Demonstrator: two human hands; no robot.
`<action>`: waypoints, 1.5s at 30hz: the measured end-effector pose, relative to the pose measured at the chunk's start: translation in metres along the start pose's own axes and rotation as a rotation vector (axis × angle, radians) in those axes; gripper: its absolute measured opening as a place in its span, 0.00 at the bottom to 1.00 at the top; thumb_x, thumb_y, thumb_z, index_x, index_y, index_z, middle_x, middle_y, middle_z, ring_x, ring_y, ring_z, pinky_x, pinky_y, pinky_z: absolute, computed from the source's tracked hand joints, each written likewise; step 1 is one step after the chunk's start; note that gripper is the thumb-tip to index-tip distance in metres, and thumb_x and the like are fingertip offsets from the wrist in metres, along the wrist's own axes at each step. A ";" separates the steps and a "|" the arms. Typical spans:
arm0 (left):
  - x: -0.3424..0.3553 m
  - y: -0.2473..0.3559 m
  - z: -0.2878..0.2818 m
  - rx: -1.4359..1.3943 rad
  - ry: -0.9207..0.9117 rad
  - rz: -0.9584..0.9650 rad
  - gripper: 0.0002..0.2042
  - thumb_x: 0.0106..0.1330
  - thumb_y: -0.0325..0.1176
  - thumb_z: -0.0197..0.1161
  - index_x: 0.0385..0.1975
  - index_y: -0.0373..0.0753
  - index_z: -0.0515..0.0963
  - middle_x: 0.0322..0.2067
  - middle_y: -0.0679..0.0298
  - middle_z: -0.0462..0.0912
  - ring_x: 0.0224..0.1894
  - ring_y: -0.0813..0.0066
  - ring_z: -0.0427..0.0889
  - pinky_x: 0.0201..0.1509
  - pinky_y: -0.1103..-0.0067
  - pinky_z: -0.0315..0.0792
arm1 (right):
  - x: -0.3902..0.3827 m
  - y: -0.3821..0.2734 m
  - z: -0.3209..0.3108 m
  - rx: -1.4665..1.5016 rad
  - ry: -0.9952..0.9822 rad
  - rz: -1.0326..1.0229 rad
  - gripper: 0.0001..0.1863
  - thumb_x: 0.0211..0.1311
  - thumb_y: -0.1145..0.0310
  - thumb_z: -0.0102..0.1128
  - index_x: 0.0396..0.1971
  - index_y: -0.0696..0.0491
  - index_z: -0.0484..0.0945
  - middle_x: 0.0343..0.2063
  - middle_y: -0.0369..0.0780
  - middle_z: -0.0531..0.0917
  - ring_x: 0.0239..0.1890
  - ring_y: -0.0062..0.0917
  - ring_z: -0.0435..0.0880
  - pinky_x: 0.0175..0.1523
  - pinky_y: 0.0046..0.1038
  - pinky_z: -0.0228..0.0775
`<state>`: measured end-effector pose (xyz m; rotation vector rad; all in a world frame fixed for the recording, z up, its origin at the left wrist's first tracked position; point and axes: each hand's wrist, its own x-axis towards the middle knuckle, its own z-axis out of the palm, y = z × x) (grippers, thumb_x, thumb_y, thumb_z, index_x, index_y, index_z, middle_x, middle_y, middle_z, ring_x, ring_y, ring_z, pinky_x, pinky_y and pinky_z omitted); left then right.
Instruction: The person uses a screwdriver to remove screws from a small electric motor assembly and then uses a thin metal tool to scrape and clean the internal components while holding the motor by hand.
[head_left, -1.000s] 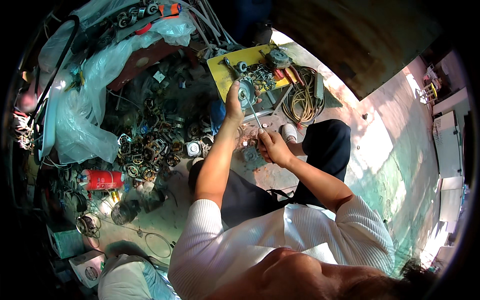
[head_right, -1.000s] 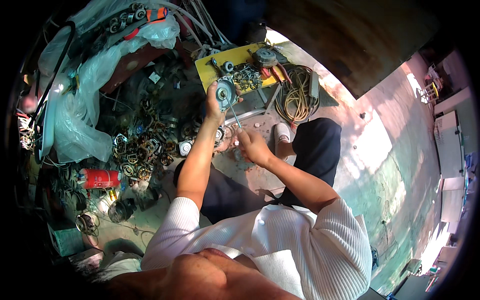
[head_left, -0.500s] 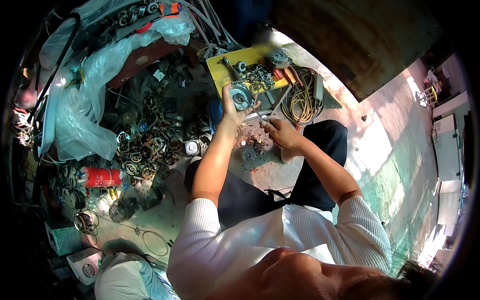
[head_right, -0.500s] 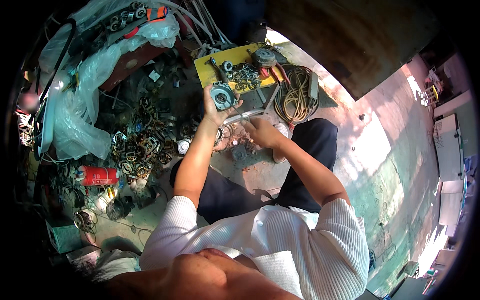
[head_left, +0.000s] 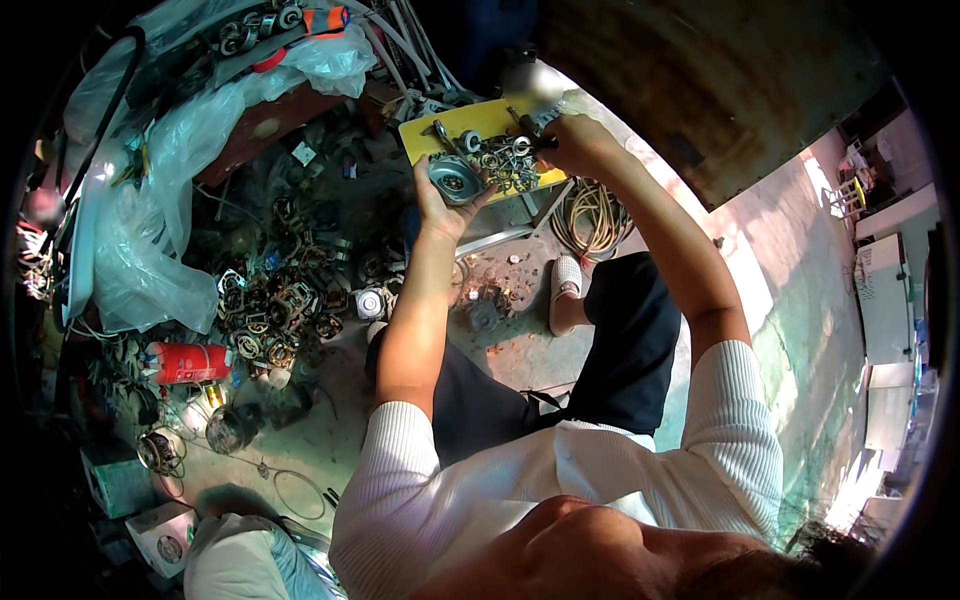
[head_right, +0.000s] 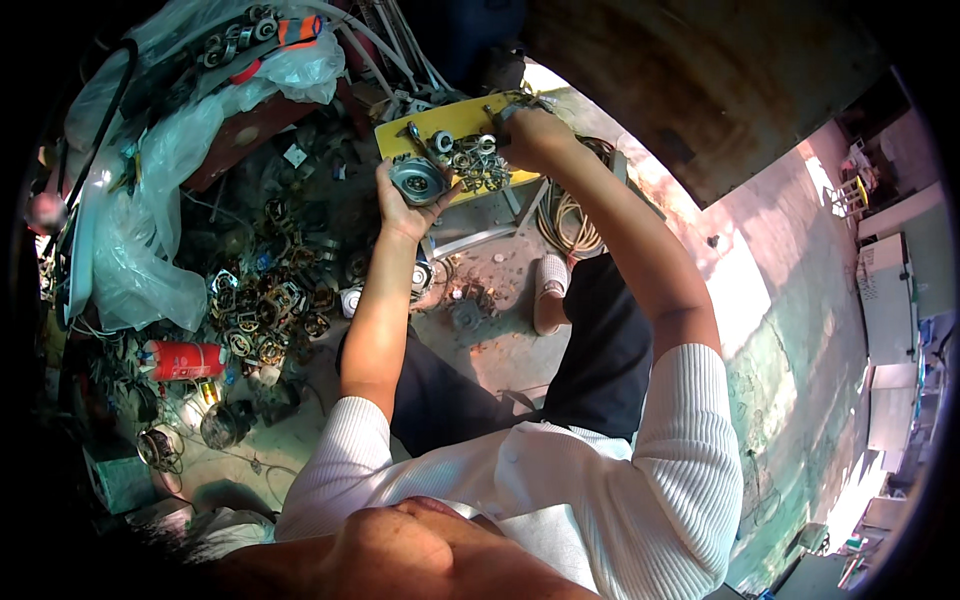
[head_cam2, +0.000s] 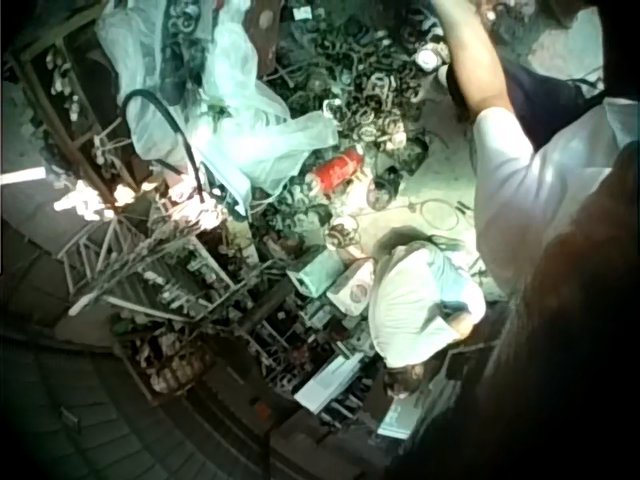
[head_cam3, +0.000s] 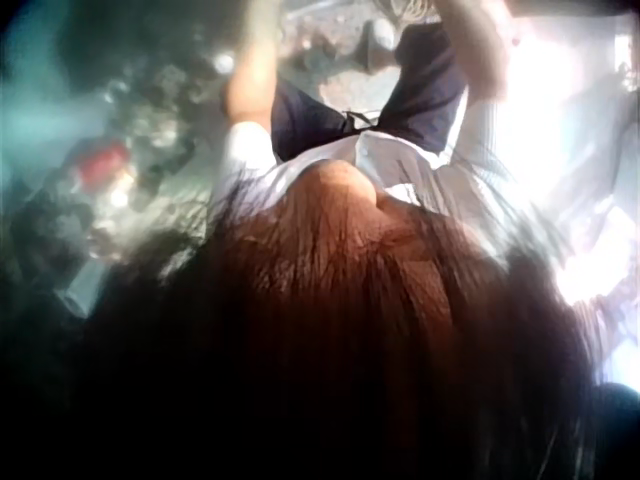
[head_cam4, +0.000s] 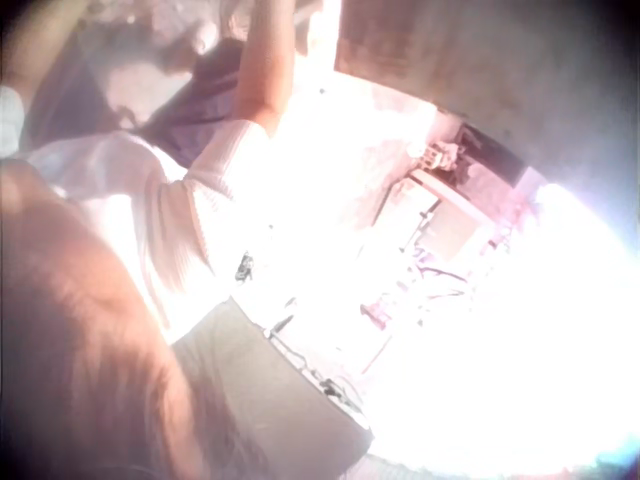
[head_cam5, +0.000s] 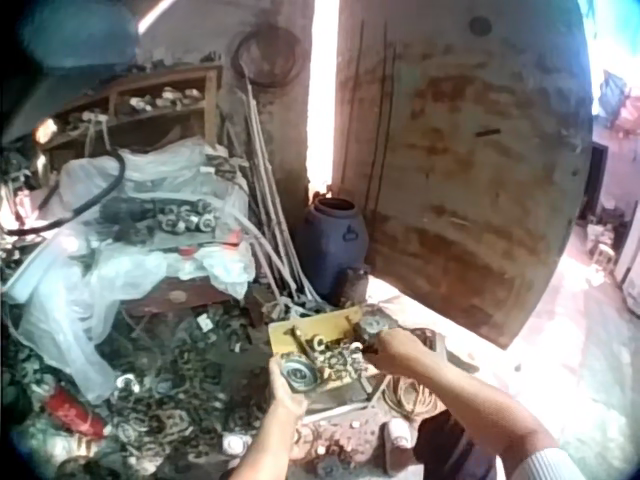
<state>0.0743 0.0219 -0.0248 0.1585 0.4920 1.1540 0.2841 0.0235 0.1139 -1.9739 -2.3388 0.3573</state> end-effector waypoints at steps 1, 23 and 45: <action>0.004 -0.004 0.003 -0.013 -0.022 -0.027 0.32 0.61 0.62 0.48 0.47 0.35 0.72 0.39 0.52 0.79 0.44 0.56 0.79 0.57 0.52 0.71 | 0.008 -0.001 -0.007 -0.070 0.030 -0.017 0.13 0.48 0.62 0.65 0.32 0.53 0.85 0.30 0.47 0.85 0.38 0.41 0.85 0.45 0.38 0.77; -0.003 0.035 0.005 0.097 0.064 0.098 0.32 0.64 0.64 0.47 0.53 0.41 0.74 0.49 0.53 0.80 0.51 0.54 0.79 0.57 0.48 0.66 | 0.003 0.059 0.060 1.221 -0.082 -0.114 0.13 0.62 0.67 0.66 0.43 0.58 0.82 0.31 0.33 0.84 0.32 0.14 0.82 0.35 0.16 0.69; 0.008 0.028 -0.003 0.325 -0.051 0.344 0.31 0.70 0.55 0.43 0.52 0.28 0.73 0.48 0.49 0.80 0.49 0.53 0.81 0.59 0.65 0.72 | 0.011 0.076 0.095 1.399 -0.334 0.189 0.15 0.68 0.56 0.56 0.39 0.52 0.82 0.23 0.31 0.84 0.24 0.10 0.79 0.27 0.14 0.60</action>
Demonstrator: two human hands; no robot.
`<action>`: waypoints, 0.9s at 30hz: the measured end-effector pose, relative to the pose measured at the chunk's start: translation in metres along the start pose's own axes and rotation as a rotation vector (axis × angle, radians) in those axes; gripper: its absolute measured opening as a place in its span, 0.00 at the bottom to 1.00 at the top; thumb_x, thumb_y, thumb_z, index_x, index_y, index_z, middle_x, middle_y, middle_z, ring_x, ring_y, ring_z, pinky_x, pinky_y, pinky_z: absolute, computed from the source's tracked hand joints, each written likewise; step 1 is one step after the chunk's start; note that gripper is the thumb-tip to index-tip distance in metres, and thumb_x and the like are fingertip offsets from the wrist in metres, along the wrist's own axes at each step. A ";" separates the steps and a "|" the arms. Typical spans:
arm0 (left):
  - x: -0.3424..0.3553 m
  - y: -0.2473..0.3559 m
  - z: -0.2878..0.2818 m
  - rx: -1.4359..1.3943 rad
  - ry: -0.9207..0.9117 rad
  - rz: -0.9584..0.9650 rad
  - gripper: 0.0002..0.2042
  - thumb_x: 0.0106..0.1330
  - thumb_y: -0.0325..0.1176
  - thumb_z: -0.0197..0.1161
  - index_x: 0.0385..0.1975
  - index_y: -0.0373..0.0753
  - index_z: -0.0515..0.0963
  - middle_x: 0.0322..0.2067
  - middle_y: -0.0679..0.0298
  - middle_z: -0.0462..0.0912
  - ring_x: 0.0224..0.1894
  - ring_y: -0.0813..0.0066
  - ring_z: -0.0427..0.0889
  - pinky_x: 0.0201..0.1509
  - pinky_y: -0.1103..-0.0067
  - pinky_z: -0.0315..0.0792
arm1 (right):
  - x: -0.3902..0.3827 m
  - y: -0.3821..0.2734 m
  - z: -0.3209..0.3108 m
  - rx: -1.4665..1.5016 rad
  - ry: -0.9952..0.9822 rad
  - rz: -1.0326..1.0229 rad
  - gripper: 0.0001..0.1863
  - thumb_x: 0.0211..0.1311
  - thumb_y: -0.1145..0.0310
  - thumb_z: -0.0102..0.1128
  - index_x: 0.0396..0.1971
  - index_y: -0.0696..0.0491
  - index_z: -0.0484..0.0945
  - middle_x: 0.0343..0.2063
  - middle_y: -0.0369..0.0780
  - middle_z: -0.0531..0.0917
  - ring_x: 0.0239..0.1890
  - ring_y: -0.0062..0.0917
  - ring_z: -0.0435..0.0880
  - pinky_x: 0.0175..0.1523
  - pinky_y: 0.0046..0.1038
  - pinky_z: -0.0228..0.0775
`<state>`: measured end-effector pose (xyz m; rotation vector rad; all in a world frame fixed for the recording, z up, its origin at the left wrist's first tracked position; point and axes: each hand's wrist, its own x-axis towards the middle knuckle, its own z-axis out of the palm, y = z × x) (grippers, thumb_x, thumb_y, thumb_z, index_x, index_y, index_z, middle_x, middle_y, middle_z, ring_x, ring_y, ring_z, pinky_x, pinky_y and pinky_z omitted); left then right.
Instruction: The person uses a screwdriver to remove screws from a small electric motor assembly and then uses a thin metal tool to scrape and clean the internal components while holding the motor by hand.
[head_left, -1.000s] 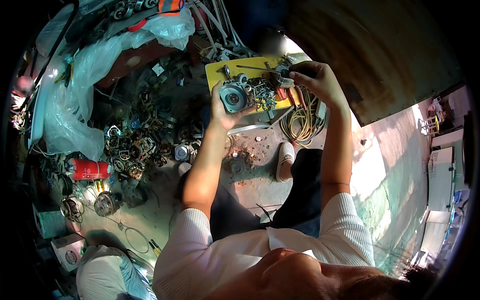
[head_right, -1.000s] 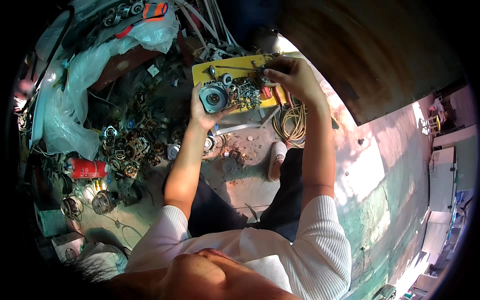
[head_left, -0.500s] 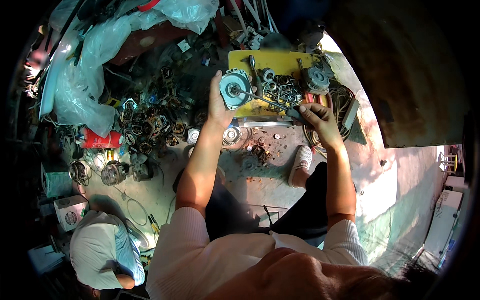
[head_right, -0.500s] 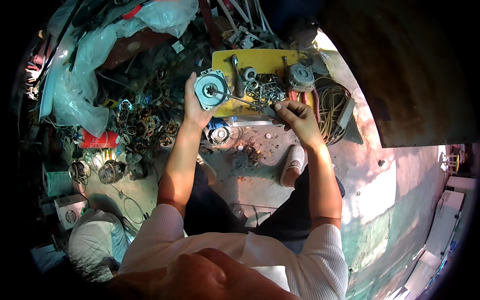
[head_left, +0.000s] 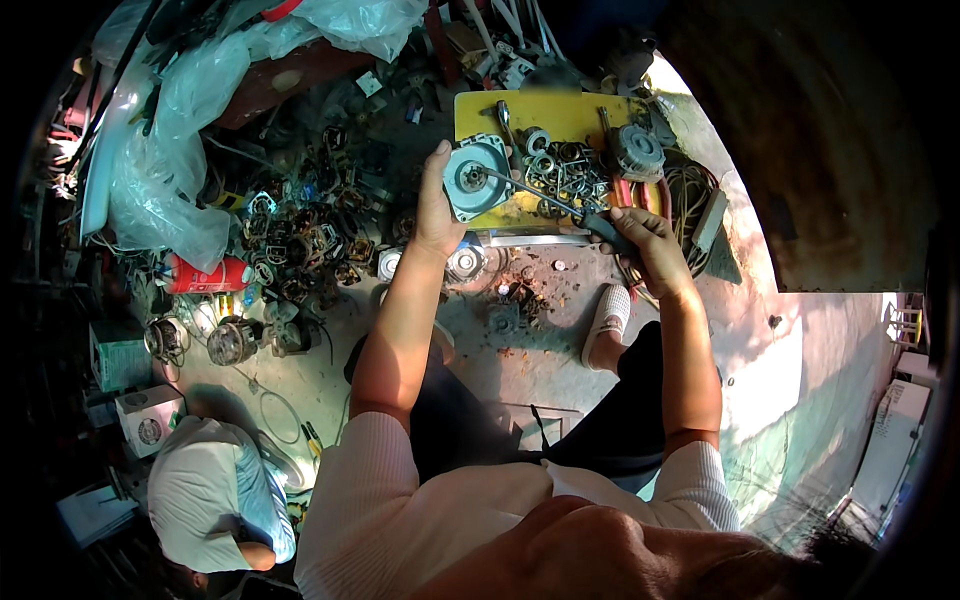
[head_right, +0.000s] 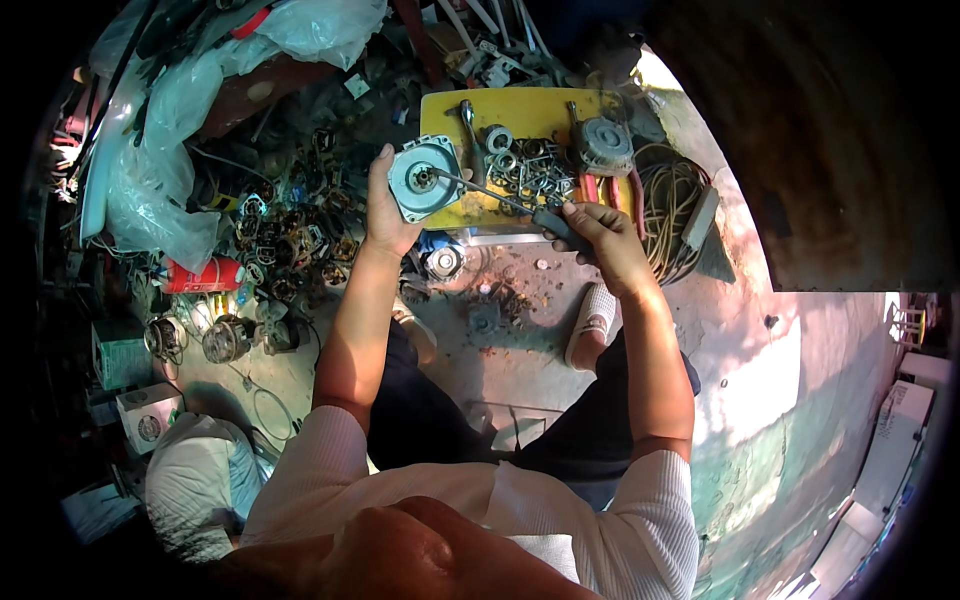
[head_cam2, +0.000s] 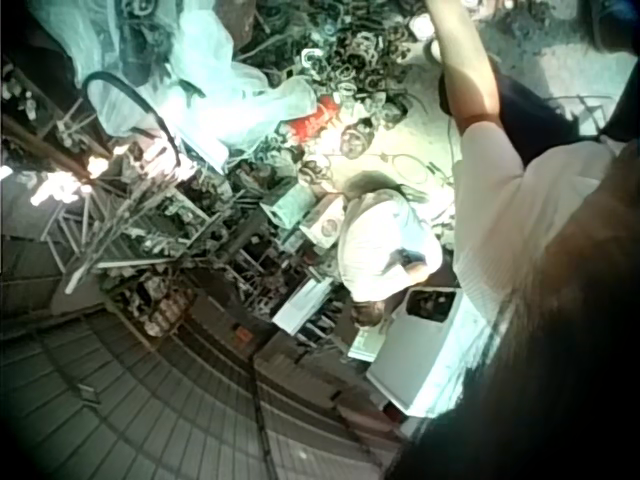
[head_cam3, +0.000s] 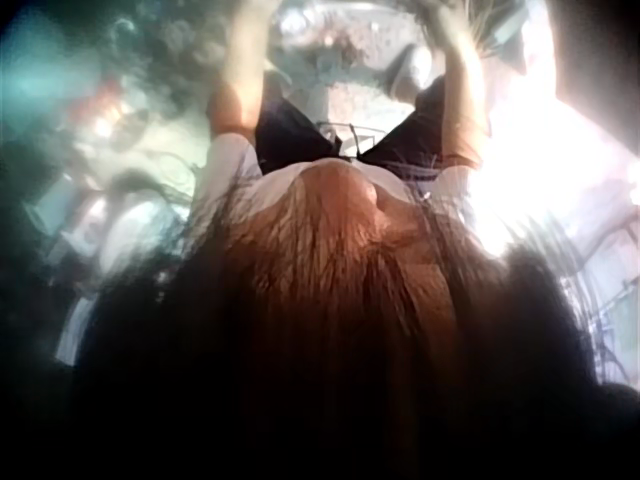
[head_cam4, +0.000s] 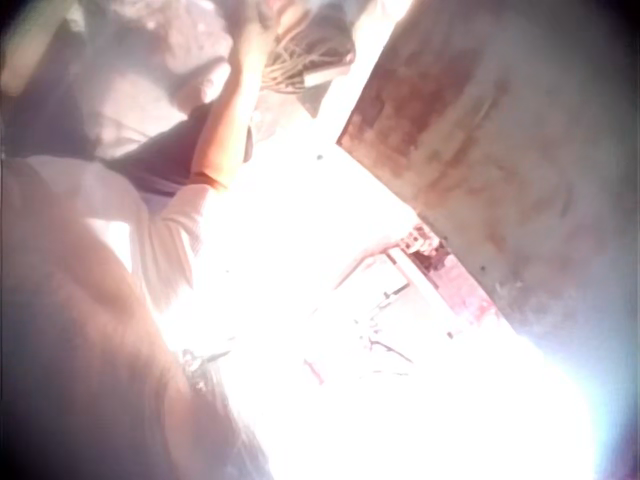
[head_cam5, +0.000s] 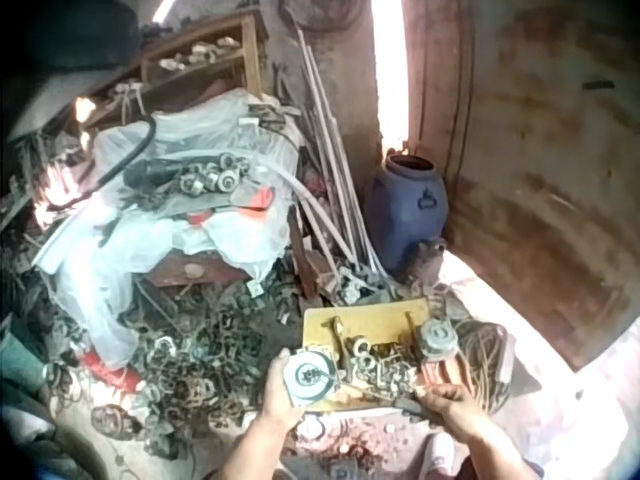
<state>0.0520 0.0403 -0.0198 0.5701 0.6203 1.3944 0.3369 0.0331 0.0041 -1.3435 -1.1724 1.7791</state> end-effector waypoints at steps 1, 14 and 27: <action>0.000 0.000 0.000 0.008 -0.003 -0.004 0.31 0.70 0.55 0.42 0.52 0.28 0.73 0.48 0.49 0.80 0.49 0.53 0.81 0.58 0.65 0.72 | -0.001 0.000 0.000 -0.001 -0.001 0.004 0.15 0.68 0.56 0.56 0.39 0.52 0.82 0.23 0.31 0.84 0.24 0.10 0.78 0.27 0.13 0.60; -0.001 -0.004 -0.004 0.068 -0.010 -0.042 0.25 0.70 0.52 0.49 0.53 0.35 0.73 0.44 0.59 0.83 0.43 0.70 0.84 0.51 0.74 0.76 | 0.003 0.006 -0.001 0.030 -0.021 0.020 0.14 0.69 0.58 0.55 0.39 0.53 0.82 0.24 0.31 0.84 0.23 0.09 0.76 0.25 0.12 0.59; 0.001 -0.012 0.004 0.088 0.018 0.003 0.23 0.72 0.51 0.47 0.50 0.37 0.74 0.42 0.61 0.83 0.43 0.73 0.83 0.49 0.76 0.77 | 0.011 0.018 -0.008 0.414 -0.136 0.283 0.15 0.70 0.62 0.53 0.46 0.58 0.76 0.30 0.40 0.84 0.25 0.14 0.82 0.19 0.09 0.67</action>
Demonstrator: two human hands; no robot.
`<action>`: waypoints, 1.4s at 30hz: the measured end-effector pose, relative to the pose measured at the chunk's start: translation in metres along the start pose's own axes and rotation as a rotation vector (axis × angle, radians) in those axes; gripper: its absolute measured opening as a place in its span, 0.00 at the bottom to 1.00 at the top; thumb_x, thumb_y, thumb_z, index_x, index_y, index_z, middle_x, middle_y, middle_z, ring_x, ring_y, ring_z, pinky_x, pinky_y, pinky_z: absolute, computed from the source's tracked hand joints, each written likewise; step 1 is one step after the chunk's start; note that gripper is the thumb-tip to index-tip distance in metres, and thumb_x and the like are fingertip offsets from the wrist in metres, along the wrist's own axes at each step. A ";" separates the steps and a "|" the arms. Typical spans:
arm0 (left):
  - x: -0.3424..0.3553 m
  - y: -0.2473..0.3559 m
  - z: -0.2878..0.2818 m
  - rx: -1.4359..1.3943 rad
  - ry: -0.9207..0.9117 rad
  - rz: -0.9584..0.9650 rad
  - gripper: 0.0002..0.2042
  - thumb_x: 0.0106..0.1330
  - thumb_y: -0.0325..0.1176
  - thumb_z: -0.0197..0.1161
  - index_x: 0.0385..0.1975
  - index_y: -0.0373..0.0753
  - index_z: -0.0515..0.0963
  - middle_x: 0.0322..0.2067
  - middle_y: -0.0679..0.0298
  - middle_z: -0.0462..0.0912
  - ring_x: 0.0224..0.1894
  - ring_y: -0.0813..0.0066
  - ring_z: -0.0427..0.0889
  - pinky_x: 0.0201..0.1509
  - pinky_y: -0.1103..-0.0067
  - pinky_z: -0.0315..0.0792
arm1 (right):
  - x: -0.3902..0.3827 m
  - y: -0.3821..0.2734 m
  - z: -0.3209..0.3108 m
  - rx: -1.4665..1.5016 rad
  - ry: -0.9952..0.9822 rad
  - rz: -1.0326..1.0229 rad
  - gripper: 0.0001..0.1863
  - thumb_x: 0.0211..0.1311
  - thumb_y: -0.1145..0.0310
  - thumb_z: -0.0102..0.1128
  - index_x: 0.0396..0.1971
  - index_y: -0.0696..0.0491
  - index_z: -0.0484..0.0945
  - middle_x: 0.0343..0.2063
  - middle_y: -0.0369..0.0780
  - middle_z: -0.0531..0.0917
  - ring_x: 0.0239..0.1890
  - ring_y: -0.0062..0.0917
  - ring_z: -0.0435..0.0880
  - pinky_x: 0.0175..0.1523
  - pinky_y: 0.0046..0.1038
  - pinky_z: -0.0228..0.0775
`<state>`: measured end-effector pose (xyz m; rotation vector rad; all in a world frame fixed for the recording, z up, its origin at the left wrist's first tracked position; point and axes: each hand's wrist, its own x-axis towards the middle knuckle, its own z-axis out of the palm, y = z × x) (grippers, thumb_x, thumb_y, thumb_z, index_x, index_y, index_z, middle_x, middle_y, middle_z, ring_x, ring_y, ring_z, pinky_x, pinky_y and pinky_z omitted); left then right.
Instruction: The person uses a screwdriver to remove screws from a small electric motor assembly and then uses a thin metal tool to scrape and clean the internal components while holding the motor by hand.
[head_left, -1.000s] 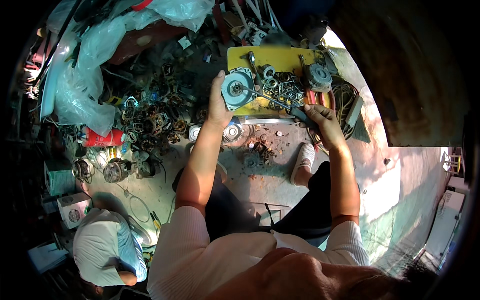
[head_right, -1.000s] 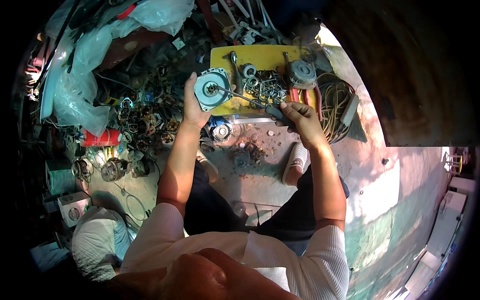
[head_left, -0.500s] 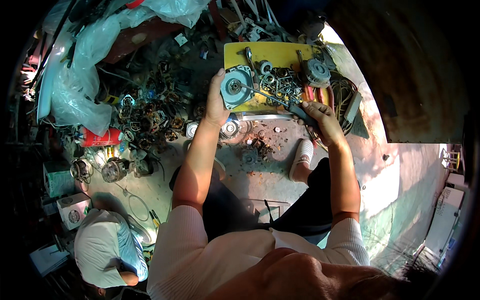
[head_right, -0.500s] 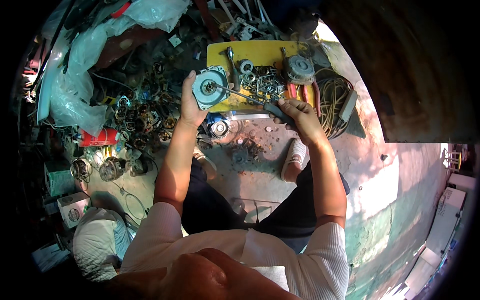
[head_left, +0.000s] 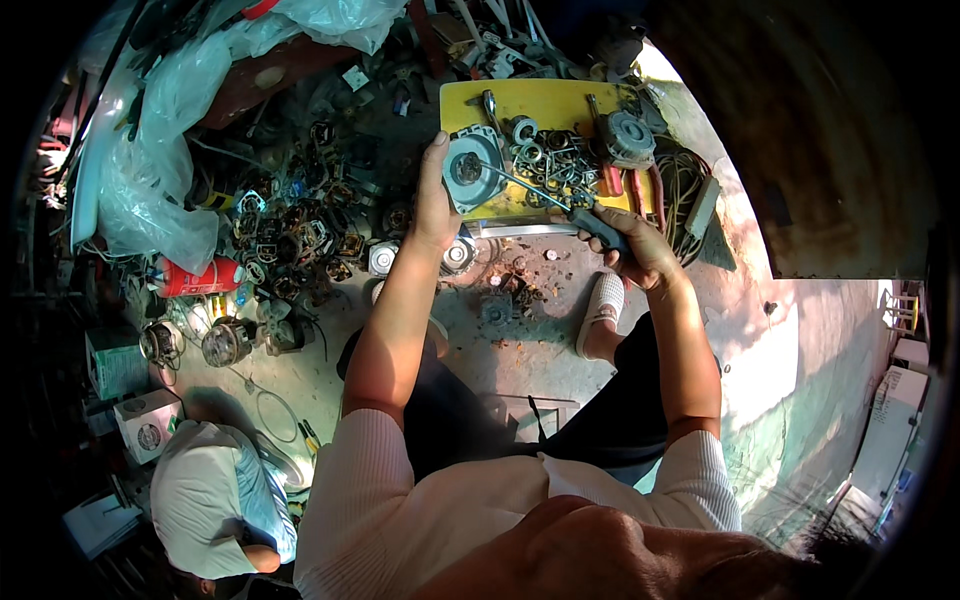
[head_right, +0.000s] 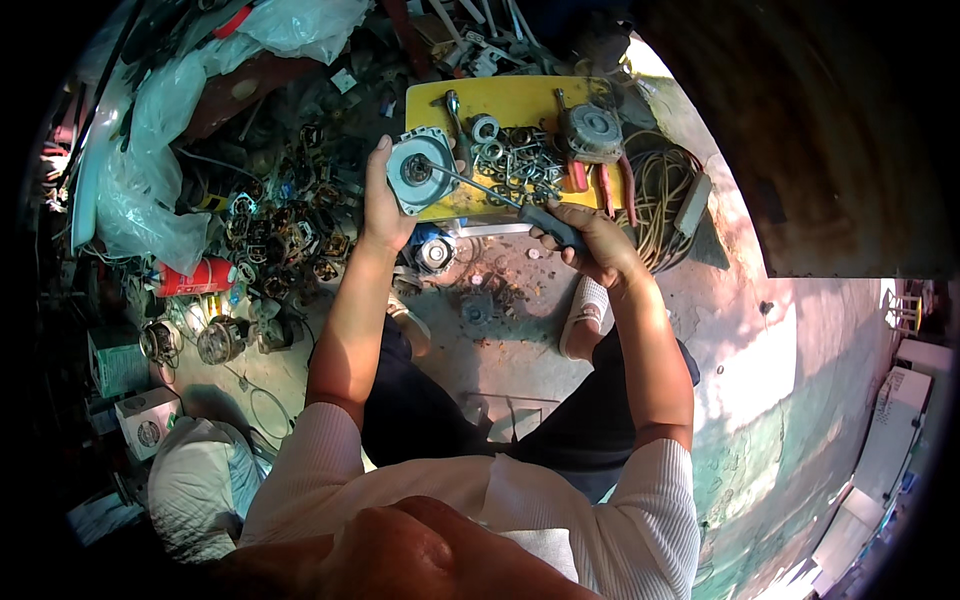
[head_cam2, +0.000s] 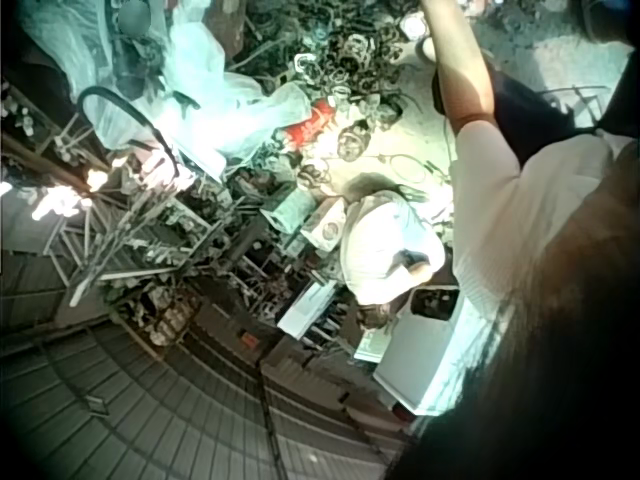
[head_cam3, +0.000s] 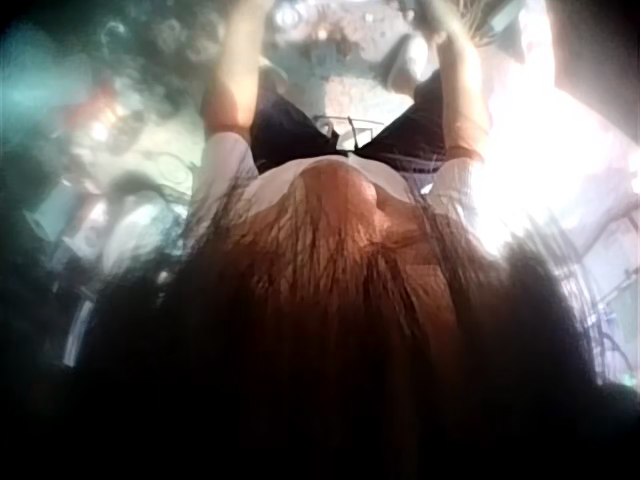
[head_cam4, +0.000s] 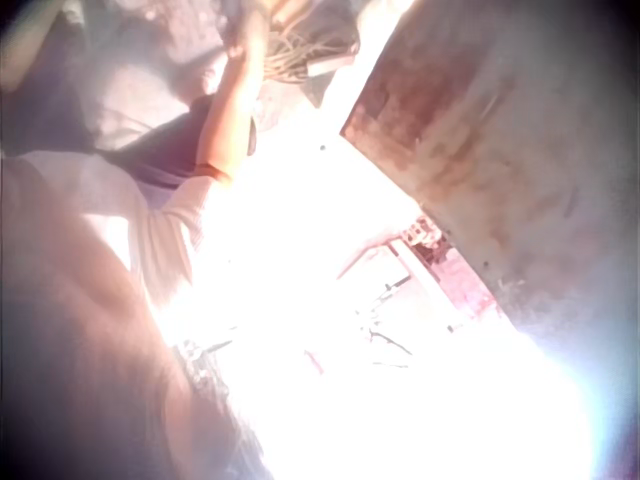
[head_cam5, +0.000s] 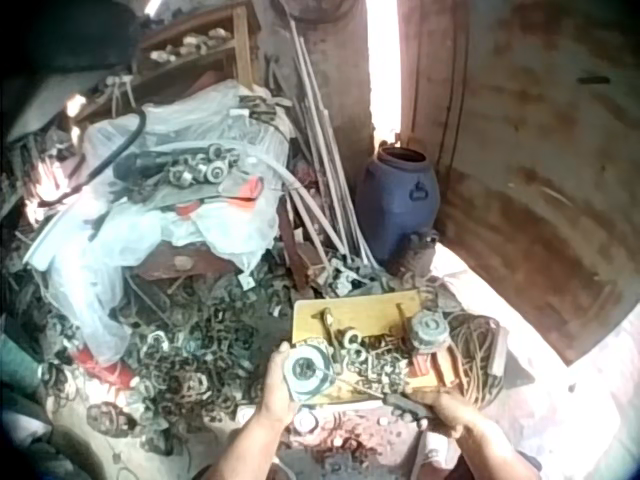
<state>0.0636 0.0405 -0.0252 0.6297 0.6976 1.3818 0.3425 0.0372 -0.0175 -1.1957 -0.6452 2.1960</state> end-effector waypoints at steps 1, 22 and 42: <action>0.001 -0.001 0.001 -0.021 0.006 0.001 0.23 0.72 0.51 0.46 0.50 0.37 0.74 0.42 0.61 0.83 0.43 0.73 0.83 0.49 0.75 0.76 | -0.001 -0.001 -0.001 0.008 -0.001 -0.007 0.15 0.70 0.62 0.53 0.46 0.58 0.76 0.30 0.40 0.84 0.25 0.14 0.82 0.19 0.08 0.67; 0.005 -0.025 0.004 -0.018 0.132 -0.193 0.22 0.69 0.51 0.51 0.49 0.38 0.74 0.41 0.60 0.83 0.42 0.69 0.84 0.48 0.70 0.79 | -0.030 -0.025 -0.019 -0.480 0.233 -0.338 0.13 0.65 0.58 0.62 0.39 0.53 0.82 0.29 0.30 0.85 0.27 0.07 0.78 0.25 0.10 0.59; -0.002 0.004 -0.012 -0.097 0.103 -0.435 0.27 0.70 0.57 0.44 0.55 0.41 0.73 0.47 0.54 0.82 0.45 0.62 0.84 0.43 0.62 0.82 | -0.026 -0.017 -0.009 -0.628 0.225 -0.363 0.14 0.64 0.58 0.63 0.38 0.55 0.83 0.29 0.31 0.85 0.30 0.11 0.80 0.32 0.14 0.63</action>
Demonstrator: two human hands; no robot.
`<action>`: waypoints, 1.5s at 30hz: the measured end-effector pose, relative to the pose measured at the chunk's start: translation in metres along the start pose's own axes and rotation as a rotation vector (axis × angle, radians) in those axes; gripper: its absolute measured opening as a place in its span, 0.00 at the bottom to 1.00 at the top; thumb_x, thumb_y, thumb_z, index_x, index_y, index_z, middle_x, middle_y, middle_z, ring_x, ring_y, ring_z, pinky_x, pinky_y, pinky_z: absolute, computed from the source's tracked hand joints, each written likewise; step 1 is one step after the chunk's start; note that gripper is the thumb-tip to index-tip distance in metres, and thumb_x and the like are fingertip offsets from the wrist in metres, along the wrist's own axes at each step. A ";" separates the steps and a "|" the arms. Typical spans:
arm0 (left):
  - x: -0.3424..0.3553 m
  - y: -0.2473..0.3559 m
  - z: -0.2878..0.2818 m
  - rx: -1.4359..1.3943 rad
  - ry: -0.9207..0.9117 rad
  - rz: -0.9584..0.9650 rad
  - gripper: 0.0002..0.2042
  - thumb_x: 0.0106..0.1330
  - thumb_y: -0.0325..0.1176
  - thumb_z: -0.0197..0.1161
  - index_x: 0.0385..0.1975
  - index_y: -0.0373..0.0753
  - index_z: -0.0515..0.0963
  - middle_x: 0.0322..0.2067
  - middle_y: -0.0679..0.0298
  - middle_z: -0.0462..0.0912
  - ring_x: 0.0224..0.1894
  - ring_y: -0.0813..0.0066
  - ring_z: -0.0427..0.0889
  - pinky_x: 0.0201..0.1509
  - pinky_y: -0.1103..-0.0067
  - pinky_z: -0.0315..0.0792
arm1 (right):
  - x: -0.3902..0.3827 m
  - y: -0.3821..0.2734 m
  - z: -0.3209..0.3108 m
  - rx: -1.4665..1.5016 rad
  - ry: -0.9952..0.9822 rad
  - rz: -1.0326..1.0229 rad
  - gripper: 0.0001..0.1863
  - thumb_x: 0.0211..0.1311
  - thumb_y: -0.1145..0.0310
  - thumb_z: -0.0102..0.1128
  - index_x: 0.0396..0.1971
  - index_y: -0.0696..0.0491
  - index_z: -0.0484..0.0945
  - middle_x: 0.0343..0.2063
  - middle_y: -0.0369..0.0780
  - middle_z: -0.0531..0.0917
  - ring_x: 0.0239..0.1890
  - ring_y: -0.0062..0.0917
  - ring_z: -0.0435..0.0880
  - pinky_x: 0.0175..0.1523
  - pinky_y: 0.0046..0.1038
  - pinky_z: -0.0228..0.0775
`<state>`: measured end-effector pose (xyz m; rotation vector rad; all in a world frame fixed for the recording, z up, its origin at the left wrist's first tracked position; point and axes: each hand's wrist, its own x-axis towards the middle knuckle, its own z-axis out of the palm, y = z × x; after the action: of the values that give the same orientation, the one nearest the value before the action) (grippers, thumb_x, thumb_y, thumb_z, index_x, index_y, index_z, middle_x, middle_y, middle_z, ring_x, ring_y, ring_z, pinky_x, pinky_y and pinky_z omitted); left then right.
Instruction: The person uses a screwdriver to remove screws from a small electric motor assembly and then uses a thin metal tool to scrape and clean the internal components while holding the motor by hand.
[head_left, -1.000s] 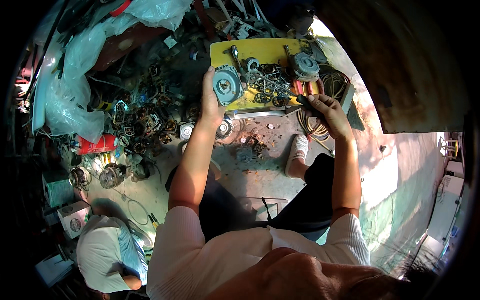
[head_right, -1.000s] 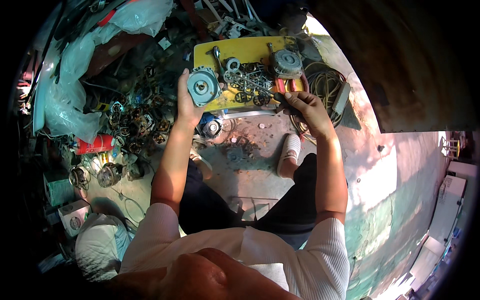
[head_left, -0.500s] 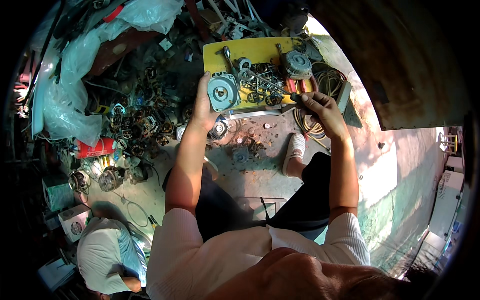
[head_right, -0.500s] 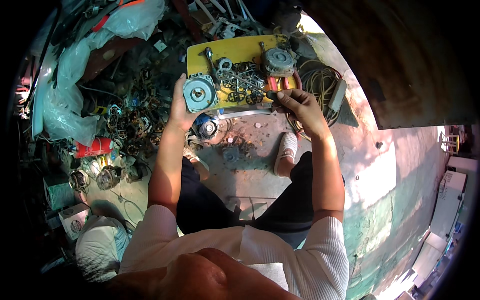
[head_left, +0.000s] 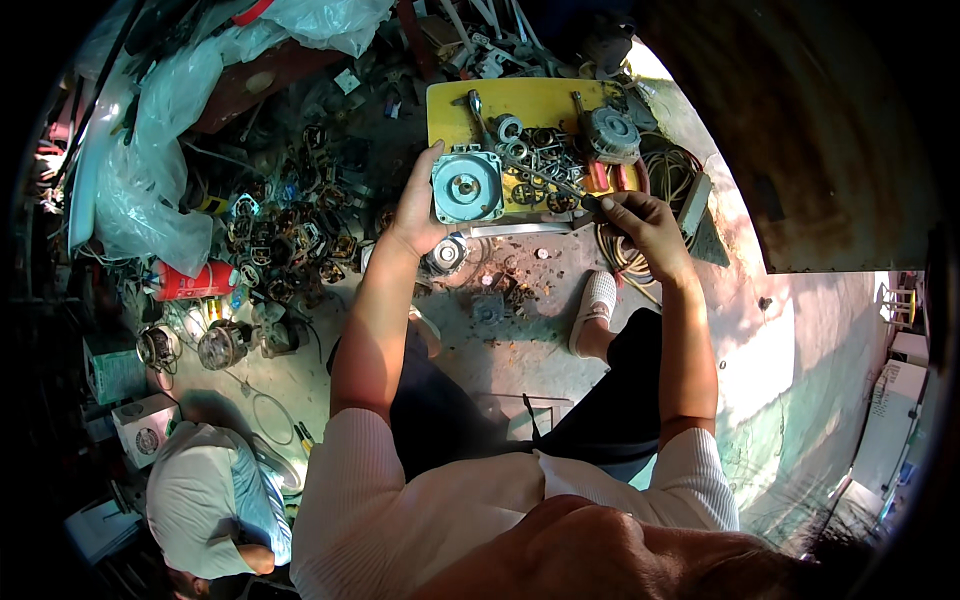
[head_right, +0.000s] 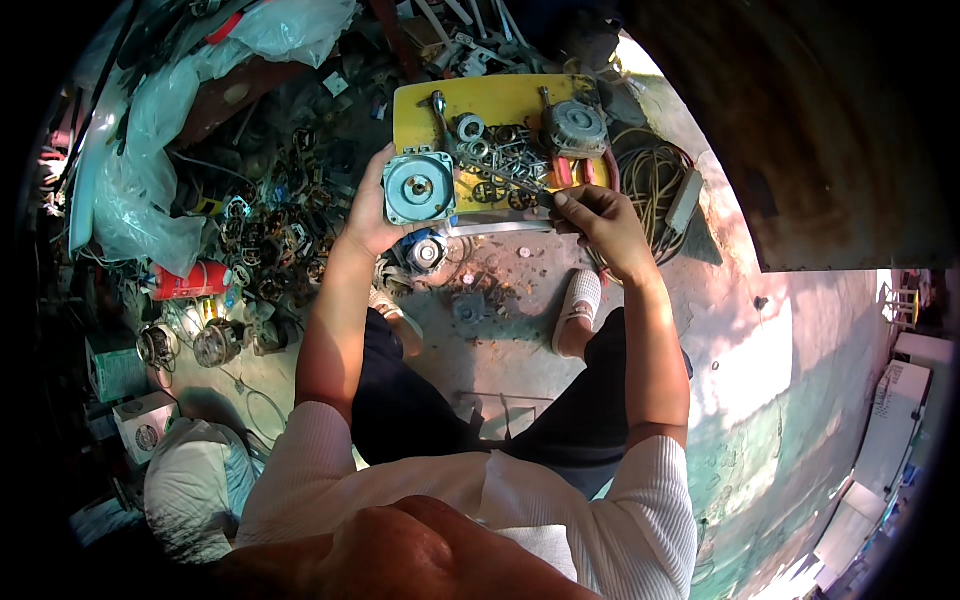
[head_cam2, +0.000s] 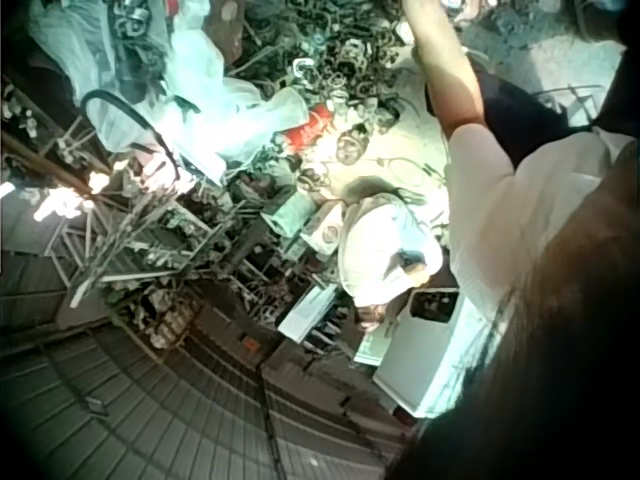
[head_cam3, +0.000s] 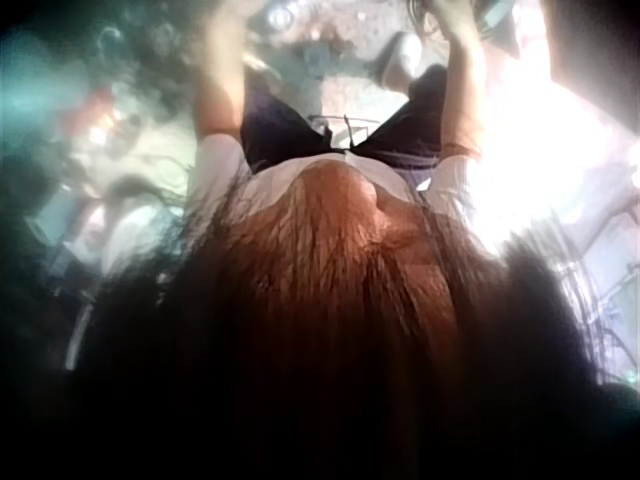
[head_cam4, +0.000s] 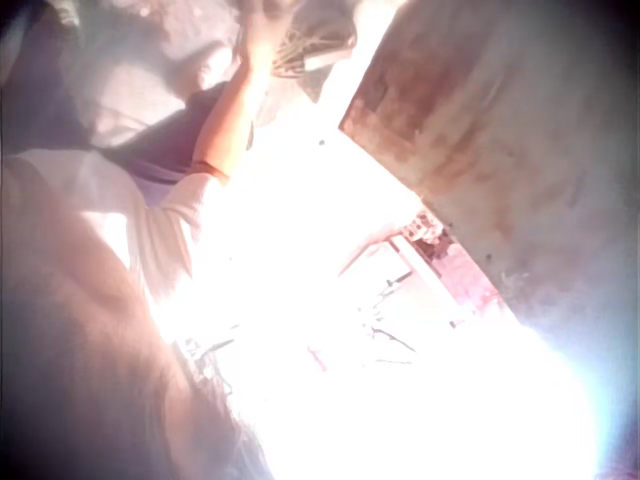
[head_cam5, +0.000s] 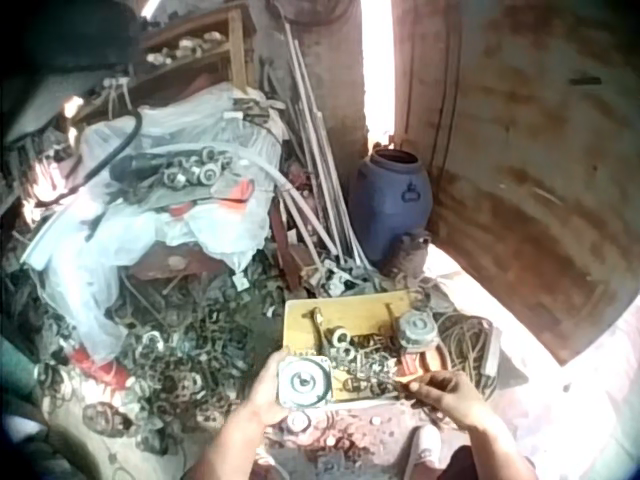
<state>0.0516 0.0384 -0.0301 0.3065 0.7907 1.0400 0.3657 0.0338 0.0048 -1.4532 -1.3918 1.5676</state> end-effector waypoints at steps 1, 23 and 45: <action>0.006 -0.006 -0.005 0.017 -0.004 -0.026 0.26 0.69 0.56 0.46 0.53 0.42 0.74 0.46 0.57 0.83 0.44 0.63 0.85 0.42 0.63 0.82 | 0.001 0.002 0.000 -0.009 -0.011 -0.010 0.14 0.64 0.59 0.63 0.38 0.55 0.83 0.29 0.31 0.85 0.31 0.11 0.80 0.33 0.14 0.64; 0.011 -0.020 0.010 0.061 0.074 0.457 0.23 0.72 0.51 0.46 0.53 0.38 0.73 0.49 0.65 0.79 0.51 0.73 0.78 0.58 0.73 0.69 | -0.009 -0.009 0.011 0.122 -0.136 -0.016 0.13 0.65 0.62 0.62 0.41 0.56 0.82 0.29 0.32 0.84 0.27 0.12 0.80 0.28 0.13 0.63; 0.007 -0.008 -0.009 0.071 -0.077 0.325 0.30 0.71 0.52 0.37 0.52 0.29 0.73 0.46 0.50 0.82 0.46 0.64 0.83 0.53 0.69 0.76 | -0.017 -0.019 0.041 -0.095 -0.074 -0.234 0.16 0.65 0.66 0.62 0.48 0.60 0.81 0.31 0.35 0.84 0.31 0.13 0.78 0.37 0.19 0.72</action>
<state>0.0519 0.0391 -0.0439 0.5454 0.7235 1.2976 0.3268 0.0116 0.0224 -1.2440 -1.6351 1.4365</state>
